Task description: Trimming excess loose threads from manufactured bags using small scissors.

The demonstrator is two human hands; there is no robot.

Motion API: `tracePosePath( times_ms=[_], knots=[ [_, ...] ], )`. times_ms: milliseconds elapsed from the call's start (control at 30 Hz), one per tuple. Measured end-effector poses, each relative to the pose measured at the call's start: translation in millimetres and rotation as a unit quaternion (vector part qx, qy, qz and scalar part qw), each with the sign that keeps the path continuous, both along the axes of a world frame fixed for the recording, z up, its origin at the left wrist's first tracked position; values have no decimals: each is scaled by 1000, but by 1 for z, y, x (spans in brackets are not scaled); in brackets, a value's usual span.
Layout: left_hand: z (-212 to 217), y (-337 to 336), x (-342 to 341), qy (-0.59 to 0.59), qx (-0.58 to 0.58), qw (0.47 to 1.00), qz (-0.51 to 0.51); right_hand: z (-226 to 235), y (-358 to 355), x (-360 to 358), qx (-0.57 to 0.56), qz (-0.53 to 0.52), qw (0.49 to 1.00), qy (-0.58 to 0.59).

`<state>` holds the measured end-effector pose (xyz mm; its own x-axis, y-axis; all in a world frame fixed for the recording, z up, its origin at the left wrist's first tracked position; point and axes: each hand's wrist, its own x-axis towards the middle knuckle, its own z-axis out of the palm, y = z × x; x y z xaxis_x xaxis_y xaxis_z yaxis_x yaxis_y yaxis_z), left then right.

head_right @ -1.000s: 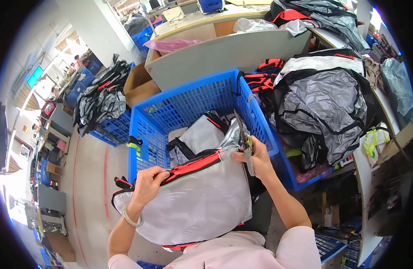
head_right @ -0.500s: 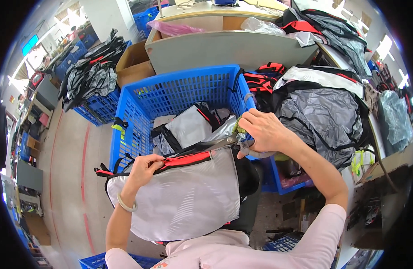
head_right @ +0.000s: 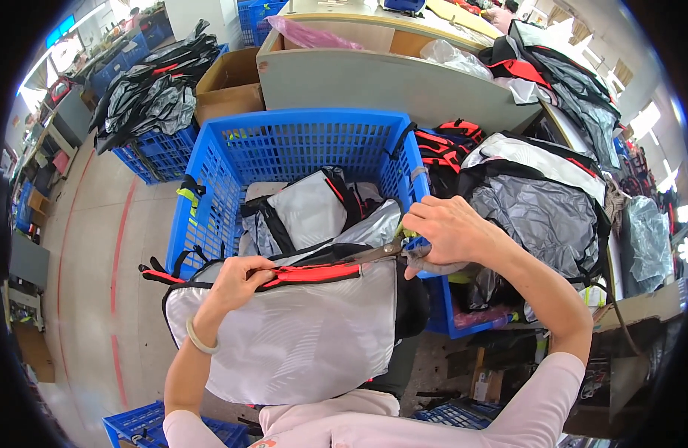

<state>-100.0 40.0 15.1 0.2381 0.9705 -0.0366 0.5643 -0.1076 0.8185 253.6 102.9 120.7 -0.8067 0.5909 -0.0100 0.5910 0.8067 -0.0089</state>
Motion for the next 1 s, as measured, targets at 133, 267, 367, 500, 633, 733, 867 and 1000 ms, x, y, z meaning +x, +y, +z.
tracePosePath(
  times_ms=[133, 267, 367, 500, 633, 733, 867, 1000],
  knots=[
    [1, -2, 0, -9, 6, 1000, -10, 4, 0, 1, -48, -15, 999, -20],
    [-3, -1, 1, -19, 3, 1000, -4, 0, 5, 6, -106, -20, 994, -18],
    [-8, 0, -3, -27, -6, 1000, 6, -6, 5, 6, -124, -31, 992, -17],
    [-11, 2, -6, -48, -6, 999, 15, -12, 5, -2, -42, -6, 999, 35],
    [-10, 7, -8, -59, -10, 998, 9, -7, 10, -19, -16, -2, 1000, 0],
    [-12, 4, -8, -57, 8, 998, 7, -2, 10, -26, -41, 7, 999, -34],
    [-35, 6, -12, -75, 39, 996, 0, -17, 12, -28, -112, -20, 991, -68],
    [-37, 5, -18, -65, 4, 998, 1, -29, 2, -24, -153, -58, 986, -28]
  ],
)
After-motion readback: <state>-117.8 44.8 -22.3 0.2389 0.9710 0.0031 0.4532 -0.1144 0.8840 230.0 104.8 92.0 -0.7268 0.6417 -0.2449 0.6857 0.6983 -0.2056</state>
